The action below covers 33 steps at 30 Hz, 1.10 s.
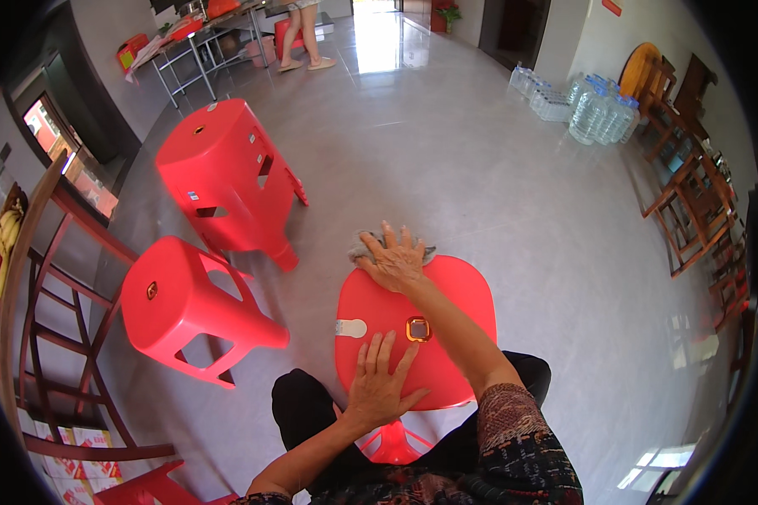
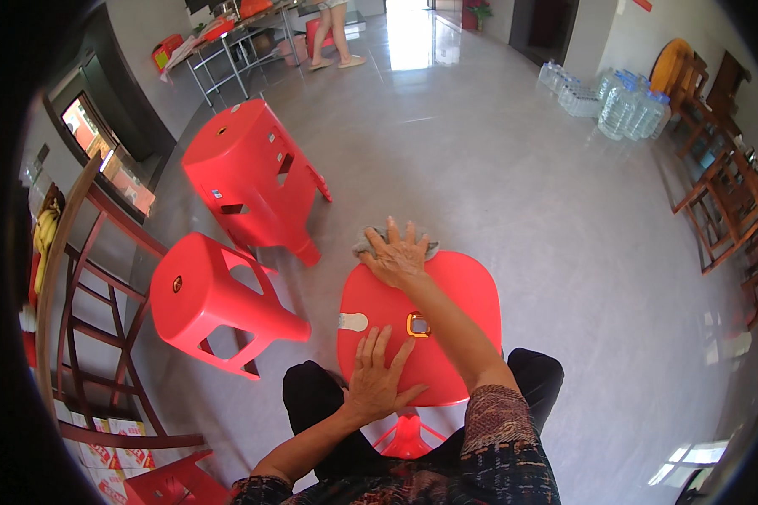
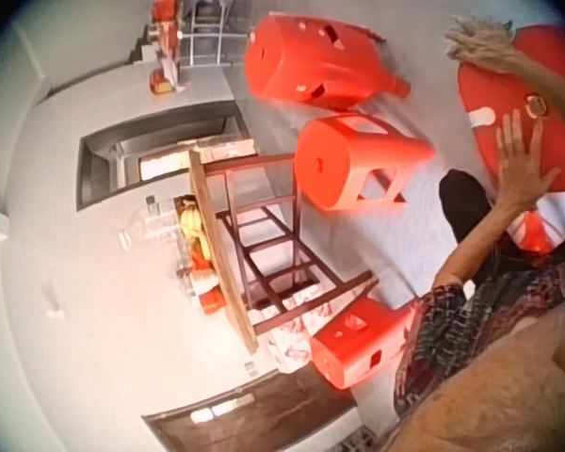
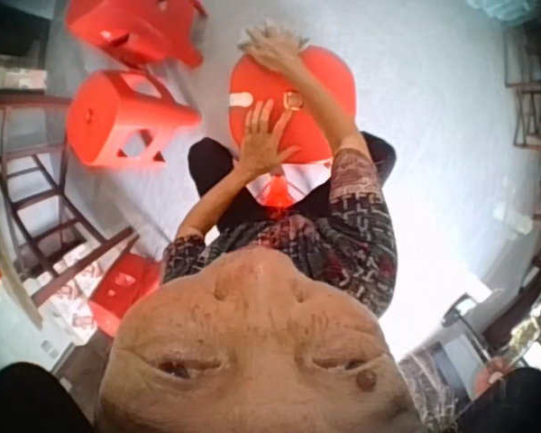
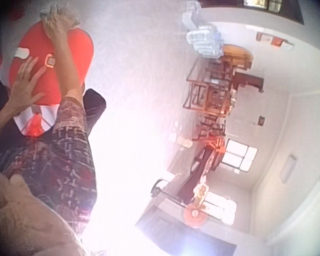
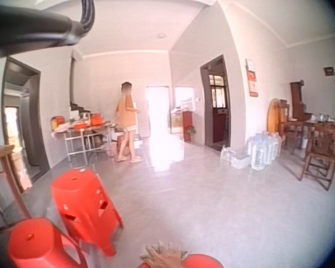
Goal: The person sits on the floor and wipes a red plastic stool with a grey cloth. They clean the top surface, sides, and legs of the stool, turning it over to reach all areas. The person handles the stool one at a time, focusing on a single unit for the duration of the clip.
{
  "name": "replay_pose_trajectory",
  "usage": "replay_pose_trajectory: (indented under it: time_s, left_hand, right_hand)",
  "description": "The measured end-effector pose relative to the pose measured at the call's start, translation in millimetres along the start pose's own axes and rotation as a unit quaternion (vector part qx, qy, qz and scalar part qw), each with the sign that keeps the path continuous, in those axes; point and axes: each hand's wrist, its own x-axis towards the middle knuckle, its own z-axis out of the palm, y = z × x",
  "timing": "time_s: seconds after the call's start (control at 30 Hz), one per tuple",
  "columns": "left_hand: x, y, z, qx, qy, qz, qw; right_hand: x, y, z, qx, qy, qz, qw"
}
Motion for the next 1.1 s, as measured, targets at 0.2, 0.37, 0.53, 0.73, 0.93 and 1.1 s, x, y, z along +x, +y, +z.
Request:
replay_pose_trajectory:
  time_s: [0.2, 0.37, 0.53, 0.73, 0.93, 1.1]
  left_hand:
    - [-9.7, -3.4, 13.5, 0.024, 0.113, 0.015, 0.993]
    - [-16.2, -3.7, 18.0, 0.004, 0.183, 0.037, 0.982]
    - [-20.7, -15.5, 15.4, -0.066, 0.196, 0.057, 0.977]
    - [-11.5, 0.4, 10.0, -0.105, 0.096, 0.066, 0.988]
    - [19.8, 23.4, 6.5, -0.032, -0.084, 0.136, 0.987]
    - [21.1, 27.8, 10.2, -0.014, -0.144, 0.127, 0.981]
  right_hand:
    - [-23.3, -34.6, 11.3, -0.031, -0.027, -0.162, 0.986]
    - [-80.9, -30.9, 30.7, -0.014, 0.056, -0.286, 0.956]
    - [-168.7, -13.9, 28.5, 0.009, 0.057, -0.256, 0.965]
    - [-272.7, 23.6, -9.1, 0.038, 0.127, -0.167, 0.977]
    - [-275.9, 43.3, -14.1, 0.009, 0.16, -0.069, 0.985]
    - [-256.5, 61.9, -14.6, 0.033, 0.174, -0.016, 0.984]
